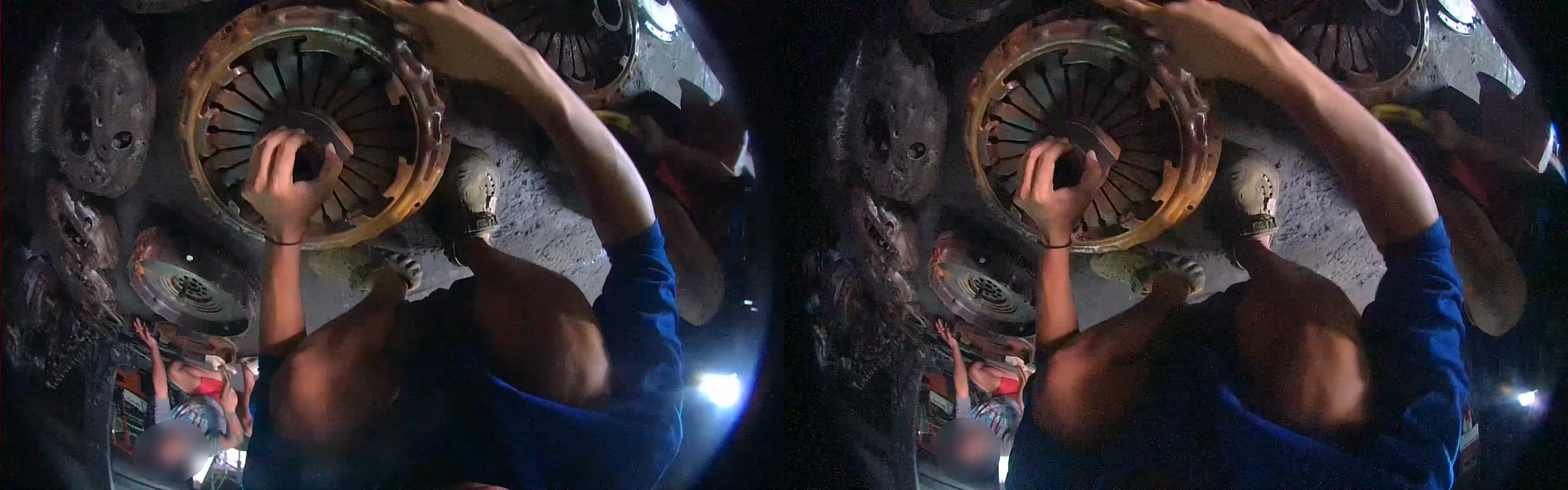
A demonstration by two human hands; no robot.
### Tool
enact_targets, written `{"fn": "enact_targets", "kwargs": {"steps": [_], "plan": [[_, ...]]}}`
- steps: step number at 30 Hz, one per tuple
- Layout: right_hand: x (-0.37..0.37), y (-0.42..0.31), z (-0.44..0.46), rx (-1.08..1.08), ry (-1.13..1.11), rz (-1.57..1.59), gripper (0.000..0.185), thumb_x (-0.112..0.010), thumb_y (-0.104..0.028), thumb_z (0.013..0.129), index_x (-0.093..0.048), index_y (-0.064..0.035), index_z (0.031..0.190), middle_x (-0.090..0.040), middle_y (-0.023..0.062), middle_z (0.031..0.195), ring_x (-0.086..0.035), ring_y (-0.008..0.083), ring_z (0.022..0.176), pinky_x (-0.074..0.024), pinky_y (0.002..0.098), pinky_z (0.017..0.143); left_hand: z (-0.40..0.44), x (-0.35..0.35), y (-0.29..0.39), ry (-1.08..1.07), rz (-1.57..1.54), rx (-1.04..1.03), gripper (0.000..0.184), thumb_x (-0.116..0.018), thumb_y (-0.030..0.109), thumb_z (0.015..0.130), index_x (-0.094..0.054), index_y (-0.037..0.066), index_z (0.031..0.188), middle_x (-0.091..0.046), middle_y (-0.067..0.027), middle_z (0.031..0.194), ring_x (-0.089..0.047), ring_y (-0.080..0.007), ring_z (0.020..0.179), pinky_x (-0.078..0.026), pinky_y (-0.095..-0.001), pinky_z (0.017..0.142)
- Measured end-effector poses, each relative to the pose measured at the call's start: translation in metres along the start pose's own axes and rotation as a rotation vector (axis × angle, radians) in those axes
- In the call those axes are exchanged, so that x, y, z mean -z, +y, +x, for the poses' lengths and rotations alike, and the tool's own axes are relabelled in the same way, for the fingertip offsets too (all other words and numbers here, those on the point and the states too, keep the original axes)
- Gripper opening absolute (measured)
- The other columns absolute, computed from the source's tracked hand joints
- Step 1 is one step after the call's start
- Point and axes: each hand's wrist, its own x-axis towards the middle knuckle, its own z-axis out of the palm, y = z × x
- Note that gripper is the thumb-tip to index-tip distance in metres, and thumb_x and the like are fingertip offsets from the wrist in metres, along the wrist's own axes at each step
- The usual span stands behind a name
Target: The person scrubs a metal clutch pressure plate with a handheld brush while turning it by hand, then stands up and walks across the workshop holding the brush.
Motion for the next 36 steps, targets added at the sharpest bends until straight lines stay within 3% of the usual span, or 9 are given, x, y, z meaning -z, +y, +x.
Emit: {"fn": "enact_targets", "kwargs": {"steps": [2, 6, 9, 15, 17, 20, 26, 28, 36], "plan": [[0.043, -0.024, 0.024, -0.193, -0.264, 0.047, 0.035, -0.067, -0.009, 0.091, -0.066, 0.0014, 0.125, -0.074, 0.0192, 0.084, -0.071, 0.0272, 0.066, -0.0568, 0.0385, 0.054, 0.006, 0.009, 0.008, -0.048, 0.011, -0.007, 0.024, -0.084, 0.024, 0.076, -0.073, 0.006, 0.088, -0.074, -0.0075, 0.096, -0.074, -0.0291, 0.091, -0.063, -0.0416, 0.078], [0.049, -0.047, -0.045, -0.076, 0.146, 0.125, 0.053, -0.061, -0.003, 0.096, -0.058, -0.0155, 0.147, -0.072, 0.0268, 0.1, -0.075, 0.0347, 0.083, -0.0589, 0.0435, 0.072, 0.013, 0.0, 0.002, -0.013, -0.028, -0.014, 0.026, -0.085, 0.024, 0.074, -0.073, 0.007, 0.089, -0.074, -0.0079, 0.099, -0.074, -0.0299, 0.094, -0.062, -0.0428, 0.08], [0.025, -0.037, -0.034, -0.336, -0.171, 0.131, 0.048, -0.059, -0.012, 0.1, -0.057, -0.0151, 0.148, -0.075, 0.0198, 0.111, -0.076, 0.0357, 0.094, -0.0607, 0.0443, 0.081, 0.005, 0.006, 0.005, -0.014, 0.025, -0.014, 0.027, -0.084, 0.026, 0.074, -0.073, 0.007, 0.09, -0.073, -0.0092, 0.101, -0.073, -0.0313, 0.097, -0.062, -0.0449, 0.083], [0.016, 0.013, 0.023, 0.191, 0.185, -0.038, 0.051, -0.058, -0.009, 0.103, -0.054, -0.0186, 0.153, -0.077, 0.0185, 0.096, -0.066, 0.0244, 0.068, -0.054, 0.0379, 0.068, 0.007, 0.014, 0.002, -0.073, -0.02, -0.038, 0.029, -0.083, 0.026, 0.073, -0.071, 0.009, 0.093, -0.071, -0.0062, 0.099, -0.074, -0.0285, 0.097, -0.063, -0.0424, 0.083], [0.088, -0.059, 0.003, -0.432, -0.21, 0.16, 0.046, -0.059, -0.013, 0.105, -0.056, -0.0169, 0.151, -0.077, 0.0166, 0.103, -0.066, 0.0209, 0.075, -0.0556, 0.0354, 0.073, 0.009, 0.013, 0.002, -0.113, -0.003, -0.021, 0.032, -0.083, 0.025, 0.072, -0.068, 0.009, 0.095, -0.07, -0.0054, 0.099, -0.073, -0.0276, 0.098, -0.063, -0.0416, 0.082], [0.062, -0.021, 0.004, 0.074, 0.053, 0.077, 0.042, -0.056, -0.019, 0.108, -0.058, -0.0184, 0.15, -0.077, 0.0147, 0.102, -0.07, 0.0156, 0.082, -0.0553, 0.035, 0.08, 0.006, 0.008, 0.006, -0.054, 0.051, 0.025, 0.031, -0.082, 0.024, 0.072, -0.067, 0.01, 0.095, -0.069, -0.0052, 0.098, -0.073, -0.0273, 0.097, -0.064, -0.0412, 0.082], [0.076, -0.063, 0.11, -0.173, -0.411, -0.096, 0.037, -0.054, -0.017, 0.105, -0.06, -0.0052, 0.14, -0.075, 0.0215, 0.099, -0.07, 0.0275, 0.074, -0.0572, 0.0429, 0.067, 0.007, 0.015, 0.002, -0.084, -0.037, 0.022, 0.028, -0.081, 0.026, 0.073, -0.066, 0.014, 0.093, -0.066, -0.0016, 0.098, -0.072, -0.0259, 0.098, -0.063, -0.0398, 0.082], [0.065, -0.028, 0.068, 0.315, 0.035, -0.16, 0.042, -0.056, -0.019, 0.107, -0.057, -0.016, 0.149, -0.076, 0.0189, 0.107, -0.073, 0.0248, 0.088, -0.0571, 0.0413, 0.084, 0.005, 0.01, -0.002, -0.059, -0.059, 0.034, 0.028, -0.081, 0.026, 0.072, -0.066, 0.015, 0.092, -0.066, -0.0011, 0.099, -0.072, -0.0251, 0.099, -0.063, -0.04, 0.082], [0.076, -0.103, 0.114, -0.292, -0.434, -0.127, 0.045, -0.054, -0.02, 0.107, -0.052, -0.012, 0.151, -0.072, 0.0219, 0.116, -0.07, 0.0308, 0.099, -0.055, 0.0441, 0.085, 0.008, 0.014, -0.004, -0.029, -0.007, -0.023, 0.025, -0.081, 0.029, 0.071, -0.066, 0.016, 0.088, -0.067, 0.0033, 0.097, -0.072, -0.0185, 0.094, -0.063, -0.0349, 0.078]]}}
